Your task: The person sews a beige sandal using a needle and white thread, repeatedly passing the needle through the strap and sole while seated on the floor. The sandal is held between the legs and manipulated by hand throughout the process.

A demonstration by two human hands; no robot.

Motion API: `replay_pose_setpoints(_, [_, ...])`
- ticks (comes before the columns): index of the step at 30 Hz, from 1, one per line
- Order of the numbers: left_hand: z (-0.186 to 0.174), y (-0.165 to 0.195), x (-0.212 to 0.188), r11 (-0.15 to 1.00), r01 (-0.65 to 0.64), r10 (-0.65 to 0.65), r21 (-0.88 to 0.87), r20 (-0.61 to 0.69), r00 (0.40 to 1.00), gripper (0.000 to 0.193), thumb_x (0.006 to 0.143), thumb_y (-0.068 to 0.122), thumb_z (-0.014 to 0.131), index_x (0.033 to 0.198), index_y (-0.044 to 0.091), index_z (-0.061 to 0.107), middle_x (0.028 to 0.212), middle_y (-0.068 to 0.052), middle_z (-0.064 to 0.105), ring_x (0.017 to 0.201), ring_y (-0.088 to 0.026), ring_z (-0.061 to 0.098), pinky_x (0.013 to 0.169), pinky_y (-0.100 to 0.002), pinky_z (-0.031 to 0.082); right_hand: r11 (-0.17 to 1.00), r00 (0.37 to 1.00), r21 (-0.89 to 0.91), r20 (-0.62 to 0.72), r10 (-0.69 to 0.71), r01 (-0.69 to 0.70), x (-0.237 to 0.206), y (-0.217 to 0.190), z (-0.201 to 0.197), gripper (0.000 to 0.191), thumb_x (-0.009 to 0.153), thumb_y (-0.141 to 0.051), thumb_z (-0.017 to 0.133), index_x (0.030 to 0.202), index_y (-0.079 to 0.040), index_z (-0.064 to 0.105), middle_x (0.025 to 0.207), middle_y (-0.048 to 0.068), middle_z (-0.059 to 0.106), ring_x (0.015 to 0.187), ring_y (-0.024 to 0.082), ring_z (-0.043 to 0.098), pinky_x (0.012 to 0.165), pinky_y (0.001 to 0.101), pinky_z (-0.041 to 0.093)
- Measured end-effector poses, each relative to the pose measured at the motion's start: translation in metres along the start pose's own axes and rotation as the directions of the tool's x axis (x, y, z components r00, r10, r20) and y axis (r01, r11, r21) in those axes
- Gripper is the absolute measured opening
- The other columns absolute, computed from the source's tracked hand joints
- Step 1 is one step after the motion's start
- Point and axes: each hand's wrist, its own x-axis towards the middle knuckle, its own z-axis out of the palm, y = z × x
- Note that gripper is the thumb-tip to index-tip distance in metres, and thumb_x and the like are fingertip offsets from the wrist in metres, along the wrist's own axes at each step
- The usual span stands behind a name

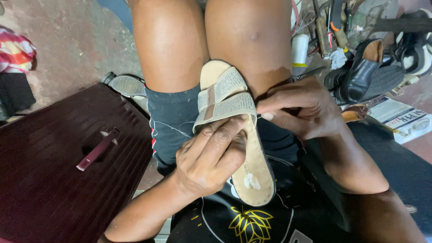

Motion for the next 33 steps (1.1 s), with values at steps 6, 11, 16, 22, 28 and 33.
replay_pose_setpoints(6, [0.000,-0.001,0.000,1.000,-0.004,0.004,-0.016,0.009,1.000,0.015,0.094,0.002,0.076,0.091,-0.001,0.062,0.117,-0.018,0.070,0.105,-0.029,0.074,0.085,-0.034,0.061,1.000,0.999,0.001,-0.017,-0.027,0.027,-0.004,0.001,0.001,0.017,0.089,0.002,0.072,0.105,-0.002,0.073,0.089,0.011,0.075,0.072,0.016,0.073,0.064,0.0267,0.053])
replay_pose_setpoints(11, [-0.003,-0.001,0.005,0.999,-0.034,0.034,0.037,0.004,0.999,0.016,0.094,0.001,0.077,0.089,0.002,0.062,0.116,-0.017,0.071,0.100,-0.025,0.073,0.081,-0.031,0.060,0.998,1.000,0.051,-0.013,-0.024,0.024,-0.005,0.003,0.000,0.015,0.089,0.001,0.073,0.104,-0.002,0.073,0.086,0.011,0.074,0.071,0.018,0.072,0.064,0.0286,0.051])
replay_pose_setpoints(16, [0.000,-0.002,0.004,0.999,-0.029,0.029,0.041,0.000,1.000,0.019,0.095,0.002,0.078,0.087,0.004,0.061,0.117,-0.015,0.072,0.101,-0.024,0.075,0.081,-0.030,0.060,0.996,0.998,0.072,-0.030,-0.046,0.048,-0.006,0.007,0.001,0.016,0.089,-0.001,0.074,0.105,-0.002,0.073,0.089,0.013,0.075,0.073,0.018,0.073,0.065,0.0293,0.053])
replay_pose_setpoints(22, [0.005,-0.002,0.000,0.999,-0.021,0.021,0.044,0.010,1.000,0.023,0.095,0.002,0.080,0.083,0.006,0.060,0.116,-0.014,0.073,0.103,-0.025,0.075,0.081,-0.030,0.061,0.997,0.997,0.038,-0.049,-0.066,0.068,-0.010,0.013,0.001,0.014,0.090,-0.001,0.074,0.104,-0.002,0.072,0.088,0.013,0.074,0.073,0.018,0.073,0.066,0.0296,0.053])
replay_pose_setpoints(28, [0.007,-0.002,0.003,1.000,0.019,-0.019,0.001,0.027,0.999,0.022,0.093,0.003,0.081,0.083,0.004,0.062,0.116,-0.015,0.073,0.102,-0.025,0.076,0.081,-0.030,0.061,0.997,0.997,0.040,-0.048,-0.060,0.062,-0.009,0.013,0.001,0.016,0.091,0.002,0.071,0.107,-0.001,0.073,0.091,0.014,0.076,0.075,0.018,0.075,0.066,0.0277,0.055])
replay_pose_setpoints(33, [0.011,-0.002,0.003,0.999,0.031,-0.032,0.018,0.017,0.999,0.023,0.094,0.002,0.082,0.084,0.005,0.062,0.116,-0.014,0.073,0.102,-0.025,0.076,0.082,-0.030,0.061,0.994,0.995,0.073,-0.063,-0.079,0.083,-0.006,0.010,0.002,0.015,0.093,0.000,0.073,0.108,-0.002,0.072,0.095,0.014,0.076,0.080,0.020,0.076,0.068,0.0278,0.056])
